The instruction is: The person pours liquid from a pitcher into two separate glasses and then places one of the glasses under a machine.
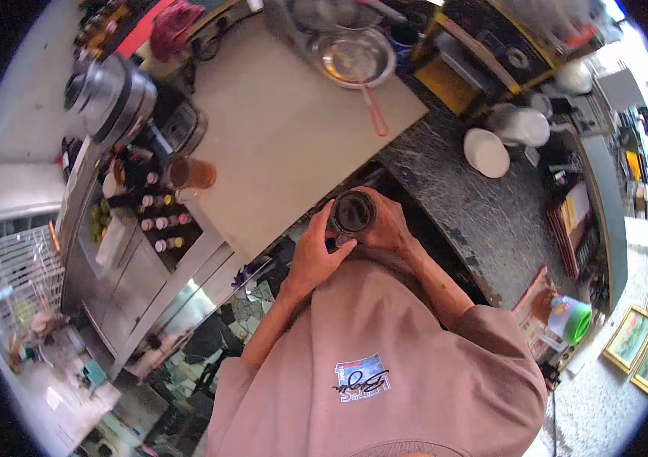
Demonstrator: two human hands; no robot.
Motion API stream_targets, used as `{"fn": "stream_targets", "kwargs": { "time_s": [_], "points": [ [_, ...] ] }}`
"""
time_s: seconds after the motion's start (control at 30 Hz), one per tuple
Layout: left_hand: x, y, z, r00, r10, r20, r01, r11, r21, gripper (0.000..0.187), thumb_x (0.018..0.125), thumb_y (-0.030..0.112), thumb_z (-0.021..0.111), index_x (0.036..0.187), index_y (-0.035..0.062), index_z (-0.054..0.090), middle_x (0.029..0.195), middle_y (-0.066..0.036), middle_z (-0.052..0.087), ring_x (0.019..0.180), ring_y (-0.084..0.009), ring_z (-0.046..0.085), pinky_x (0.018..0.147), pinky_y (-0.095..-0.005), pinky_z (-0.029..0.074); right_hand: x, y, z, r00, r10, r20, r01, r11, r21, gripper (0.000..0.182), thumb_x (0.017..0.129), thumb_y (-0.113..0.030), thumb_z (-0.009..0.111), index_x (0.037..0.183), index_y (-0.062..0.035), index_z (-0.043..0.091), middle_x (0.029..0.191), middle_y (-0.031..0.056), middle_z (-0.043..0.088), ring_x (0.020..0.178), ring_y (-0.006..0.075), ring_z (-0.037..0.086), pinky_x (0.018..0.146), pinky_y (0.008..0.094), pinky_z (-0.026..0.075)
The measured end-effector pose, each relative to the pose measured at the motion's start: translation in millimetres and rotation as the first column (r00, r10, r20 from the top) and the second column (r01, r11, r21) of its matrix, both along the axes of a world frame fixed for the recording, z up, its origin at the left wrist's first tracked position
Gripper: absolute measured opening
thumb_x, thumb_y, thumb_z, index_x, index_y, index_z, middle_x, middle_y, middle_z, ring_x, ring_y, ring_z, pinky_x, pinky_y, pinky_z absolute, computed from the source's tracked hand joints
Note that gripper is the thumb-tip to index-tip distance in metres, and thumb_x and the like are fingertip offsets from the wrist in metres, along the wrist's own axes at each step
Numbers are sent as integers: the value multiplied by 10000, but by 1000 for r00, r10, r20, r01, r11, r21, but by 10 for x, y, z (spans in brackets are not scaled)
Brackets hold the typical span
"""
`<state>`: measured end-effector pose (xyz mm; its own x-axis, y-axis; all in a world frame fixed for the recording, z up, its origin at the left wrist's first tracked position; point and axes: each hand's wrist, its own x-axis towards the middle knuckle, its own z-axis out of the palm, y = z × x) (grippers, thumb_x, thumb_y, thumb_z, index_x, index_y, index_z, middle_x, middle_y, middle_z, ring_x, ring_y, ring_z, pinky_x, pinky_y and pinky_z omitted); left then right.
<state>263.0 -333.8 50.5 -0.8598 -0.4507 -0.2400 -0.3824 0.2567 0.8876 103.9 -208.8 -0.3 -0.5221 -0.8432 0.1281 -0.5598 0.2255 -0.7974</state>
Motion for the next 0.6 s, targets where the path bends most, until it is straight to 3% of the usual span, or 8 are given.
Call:
{"fn": "stream_targets", "kwargs": {
  "time_s": [0.07,0.13,0.6],
  "points": [
    [201,-118,-25,998,66,-19,-66,998,-20,836,849,239,814,1520,1,375,1403,-227,550,1202,-320,635,997,-416,531,105,-250,13,997,70,26,-70,998,6,726,658,-237,898,1281,-36,585,1198,176,694,1089,365,693,931,446,564],
    [381,-225,-95,993,117,0,-116,987,-109,839,861,241,802,1528,15,346,1367,-211,544,1012,-297,715,916,-405,564,207,-470,26,990,129,52,-130,991,15,715,665,-227,893,1281,-37,584,1199,174,694,1096,359,692,936,445,563],
    [1126,-608,-164,899,438,33,-434,897,-79,849,866,267,796,1526,-8,338,1412,-231,519,1015,-303,710,889,-416,570,792,-1443,-183,907,421,6,-421,907,-4,680,697,-215,874,1279,-20,581,1205,171,686,1101,367,680,925,443,567]
  ]
}}
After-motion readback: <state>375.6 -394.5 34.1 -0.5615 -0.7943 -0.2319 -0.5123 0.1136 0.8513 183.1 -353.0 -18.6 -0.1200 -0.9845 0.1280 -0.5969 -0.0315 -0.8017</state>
